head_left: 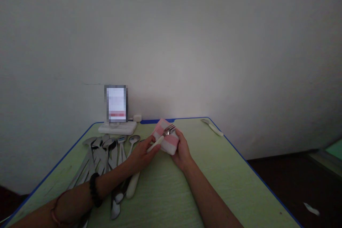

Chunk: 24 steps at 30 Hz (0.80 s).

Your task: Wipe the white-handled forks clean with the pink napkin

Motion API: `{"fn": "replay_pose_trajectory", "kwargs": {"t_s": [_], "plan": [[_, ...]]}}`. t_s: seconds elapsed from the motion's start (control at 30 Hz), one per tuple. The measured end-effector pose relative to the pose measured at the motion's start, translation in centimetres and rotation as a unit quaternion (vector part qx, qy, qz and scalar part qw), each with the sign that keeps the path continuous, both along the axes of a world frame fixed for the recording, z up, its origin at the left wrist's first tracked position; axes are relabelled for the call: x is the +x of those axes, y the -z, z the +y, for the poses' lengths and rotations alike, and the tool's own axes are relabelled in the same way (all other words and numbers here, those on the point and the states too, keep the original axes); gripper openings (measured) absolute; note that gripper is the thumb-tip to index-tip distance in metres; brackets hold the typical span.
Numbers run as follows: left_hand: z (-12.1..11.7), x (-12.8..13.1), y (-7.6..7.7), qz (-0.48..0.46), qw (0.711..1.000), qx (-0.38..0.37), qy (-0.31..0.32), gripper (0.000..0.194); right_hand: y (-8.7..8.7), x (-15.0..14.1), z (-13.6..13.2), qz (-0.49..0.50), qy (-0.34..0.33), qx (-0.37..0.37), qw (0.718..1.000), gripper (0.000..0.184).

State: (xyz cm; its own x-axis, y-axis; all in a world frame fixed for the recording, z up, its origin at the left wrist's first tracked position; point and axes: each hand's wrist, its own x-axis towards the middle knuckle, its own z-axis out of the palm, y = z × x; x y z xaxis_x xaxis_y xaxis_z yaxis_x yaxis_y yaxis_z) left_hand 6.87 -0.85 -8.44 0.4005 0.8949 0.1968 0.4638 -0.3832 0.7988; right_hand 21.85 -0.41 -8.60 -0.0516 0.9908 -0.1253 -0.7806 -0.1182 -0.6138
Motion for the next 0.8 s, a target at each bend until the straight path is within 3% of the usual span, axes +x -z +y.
{"fn": "replay_pose_trajectory", "kwargs": {"t_s": [0.57,0.8], "plan": [[-0.2,0.2,-0.2,0.019,1.0,0.01,-0.009,0.017,0.3,-0.2,0.2,-0.06,0.044,-0.041,0.996,0.022],[0.1,0.1,0.2,0.023,1.0,0.003,-0.004,0.018,1.9,0.2,0.8,-0.226,0.067,0.018,0.972,0.037]]}}
